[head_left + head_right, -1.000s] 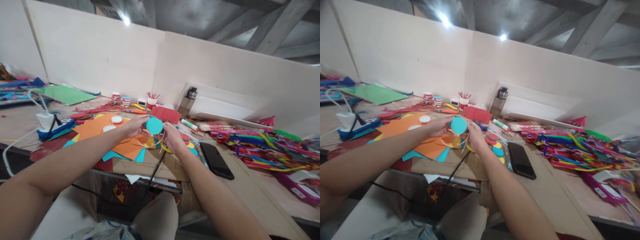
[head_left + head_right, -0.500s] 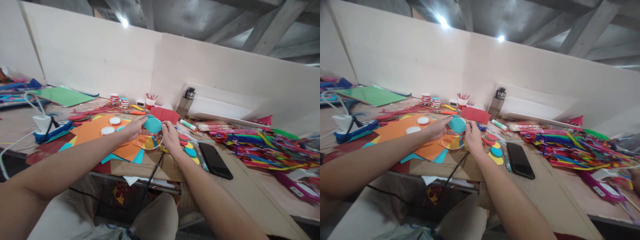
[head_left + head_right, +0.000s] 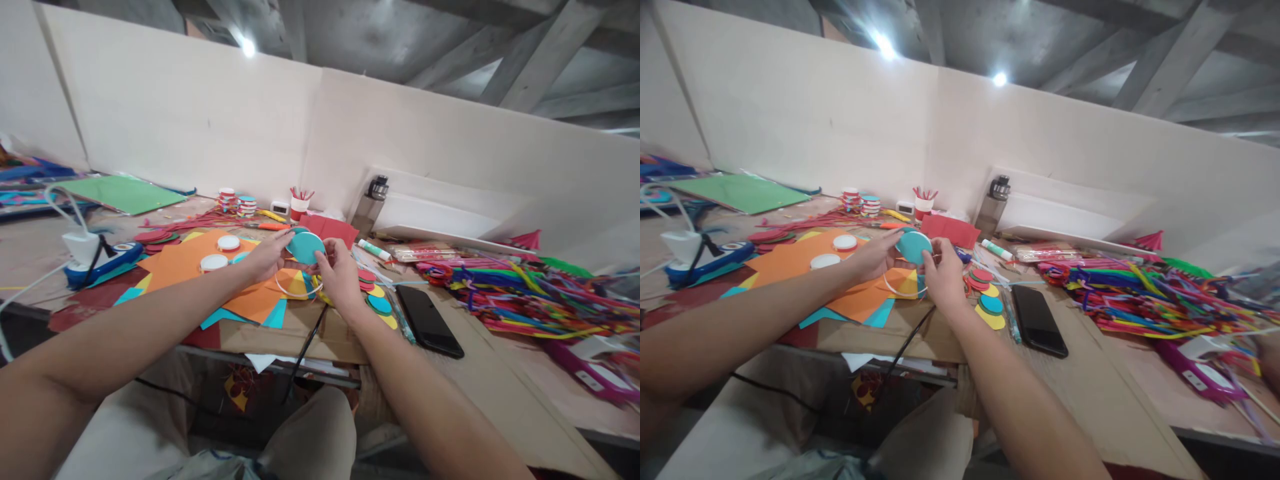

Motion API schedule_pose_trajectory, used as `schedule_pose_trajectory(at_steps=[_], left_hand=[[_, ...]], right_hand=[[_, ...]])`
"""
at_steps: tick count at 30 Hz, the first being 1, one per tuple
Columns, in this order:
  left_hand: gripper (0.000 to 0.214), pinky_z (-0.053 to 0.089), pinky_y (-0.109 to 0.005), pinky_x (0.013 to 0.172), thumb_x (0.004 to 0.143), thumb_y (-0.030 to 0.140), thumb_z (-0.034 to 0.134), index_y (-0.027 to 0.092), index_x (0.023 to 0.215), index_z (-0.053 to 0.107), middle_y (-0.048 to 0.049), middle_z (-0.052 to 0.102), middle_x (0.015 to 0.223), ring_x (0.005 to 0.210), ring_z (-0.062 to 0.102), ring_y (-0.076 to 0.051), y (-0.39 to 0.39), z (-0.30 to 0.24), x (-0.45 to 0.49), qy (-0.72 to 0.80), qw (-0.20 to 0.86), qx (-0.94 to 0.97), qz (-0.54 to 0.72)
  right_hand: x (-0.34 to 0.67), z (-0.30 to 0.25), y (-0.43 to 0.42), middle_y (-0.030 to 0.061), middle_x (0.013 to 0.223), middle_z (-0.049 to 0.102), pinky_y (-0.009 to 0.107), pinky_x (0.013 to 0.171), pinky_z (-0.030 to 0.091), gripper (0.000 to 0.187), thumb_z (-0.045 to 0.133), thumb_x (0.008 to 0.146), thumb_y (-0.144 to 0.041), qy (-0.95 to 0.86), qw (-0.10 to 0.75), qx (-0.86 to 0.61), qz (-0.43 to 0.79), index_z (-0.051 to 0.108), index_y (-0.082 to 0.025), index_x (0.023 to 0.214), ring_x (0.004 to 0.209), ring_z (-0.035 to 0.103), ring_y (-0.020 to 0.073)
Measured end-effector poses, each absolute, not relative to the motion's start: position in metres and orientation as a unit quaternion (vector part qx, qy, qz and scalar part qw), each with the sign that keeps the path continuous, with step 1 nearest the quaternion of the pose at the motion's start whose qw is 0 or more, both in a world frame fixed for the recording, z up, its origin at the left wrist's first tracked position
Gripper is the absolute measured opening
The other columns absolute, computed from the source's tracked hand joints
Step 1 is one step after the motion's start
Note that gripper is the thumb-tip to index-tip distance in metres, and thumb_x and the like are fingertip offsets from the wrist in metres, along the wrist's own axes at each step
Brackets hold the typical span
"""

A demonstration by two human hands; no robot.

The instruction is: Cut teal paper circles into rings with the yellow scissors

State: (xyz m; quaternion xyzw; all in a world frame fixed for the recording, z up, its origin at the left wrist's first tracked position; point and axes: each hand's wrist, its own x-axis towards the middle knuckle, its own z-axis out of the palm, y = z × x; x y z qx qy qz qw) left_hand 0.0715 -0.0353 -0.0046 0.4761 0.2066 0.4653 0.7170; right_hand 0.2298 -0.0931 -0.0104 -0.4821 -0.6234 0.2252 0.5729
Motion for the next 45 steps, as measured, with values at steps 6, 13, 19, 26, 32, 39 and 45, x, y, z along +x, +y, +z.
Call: schedule_pose_trajectory(at_steps=[6, 13, 19, 26, 32, 39, 45], left_hand=[[0.03, 0.058, -0.043, 0.087, 0.093, 0.038, 0.055, 0.02, 0.114, 0.067, -0.0091, 0.071, 0.11, 0.094, 0.069, -0.021, -0.034, -0.005, 0.071, 0.149, 0.763, 0.485, 0.4], [0.032, 0.056, -0.037, 0.088, 0.089, 0.038, 0.063, 0.017, 0.112, 0.07, -0.0112, 0.07, 0.111, 0.096, 0.067, -0.02, -0.037, -0.009, 0.074, 0.141, 0.743, 0.523, 0.393], [0.038, 0.051, -0.036, 0.094, 0.082, 0.035, 0.072, 0.018, 0.117, 0.071, -0.0122, 0.068, 0.12, 0.107, 0.064, -0.023, -0.04, -0.005, 0.07, 0.112, 0.691, 0.602, 0.384], [0.026, 0.031, -0.039, 0.115, 0.084, 0.027, 0.067, 0.024, 0.108, 0.077, -0.0076, 0.066, 0.127, 0.129, 0.051, -0.026, -0.045, 0.009, 0.063, 0.14, 0.472, 0.771, 0.404], [0.023, 0.045, -0.035, 0.099, 0.072, 0.023, 0.077, 0.022, 0.095, 0.078, -0.0094, 0.066, 0.118, 0.113, 0.059, -0.025, -0.045, 0.004, 0.07, 0.166, 0.476, 0.751, 0.426], [0.066, 0.049, -0.026, 0.075, 0.062, 0.022, 0.084, 0.021, 0.124, 0.062, -0.0058, 0.067, 0.103, 0.087, 0.062, -0.017, -0.038, -0.006, 0.07, 0.177, 0.588, 0.648, 0.45], [0.037, 0.035, -0.022, 0.056, 0.057, 0.026, 0.084, 0.014, 0.088, 0.068, -0.0003, 0.063, 0.075, 0.06, 0.047, -0.008, -0.035, -0.003, 0.069, 0.239, 0.601, 0.626, 0.435]], right_hand=[[0.24, -0.011, -0.082, -0.0039, 0.079, 0.058, 0.027, 0.052, 0.057, 0.027, 0.062, 0.075, -0.037, -0.536, 0.6, -0.49, 0.335, 0.051, -0.023, 0.095, 0.054, 0.058, 0.0102], [0.24, -0.012, -0.082, -0.0032, 0.081, 0.06, 0.03, 0.057, 0.059, 0.03, 0.063, 0.074, -0.037, -0.535, 0.6, -0.487, 0.342, 0.055, -0.023, 0.098, 0.057, 0.062, 0.0115], [0.237, -0.011, -0.082, -0.0016, 0.085, 0.062, 0.03, 0.061, 0.059, 0.032, 0.066, 0.072, -0.037, -0.531, 0.614, -0.475, 0.341, 0.056, -0.023, 0.099, 0.063, 0.064, 0.013], [0.237, -0.009, -0.084, 0.0031, 0.101, 0.068, 0.035, 0.08, 0.057, 0.036, 0.065, 0.069, -0.033, -0.57, 0.615, -0.438, 0.323, 0.059, -0.022, 0.103, 0.091, 0.065, 0.019], [0.241, -0.01, -0.083, 0.0042, 0.104, 0.071, 0.036, 0.092, 0.05, 0.037, 0.062, 0.064, -0.023, -0.609, 0.606, -0.444, 0.254, 0.063, -0.02, 0.101, 0.098, 0.064, 0.021], [0.241, -0.011, -0.082, 0.001, 0.09, 0.07, 0.029, 0.064, 0.053, 0.038, 0.054, 0.072, -0.027, -0.596, 0.569, -0.478, 0.304, 0.062, -0.022, 0.109, 0.072, 0.063, 0.0156], [0.235, -0.004, -0.091, 0.0009, 0.091, 0.069, 0.03, 0.061, 0.058, 0.034, 0.056, 0.082, -0.045, -0.579, 0.571, -0.449, 0.372, 0.058, -0.023, 0.109, 0.068, 0.064, 0.0145]])
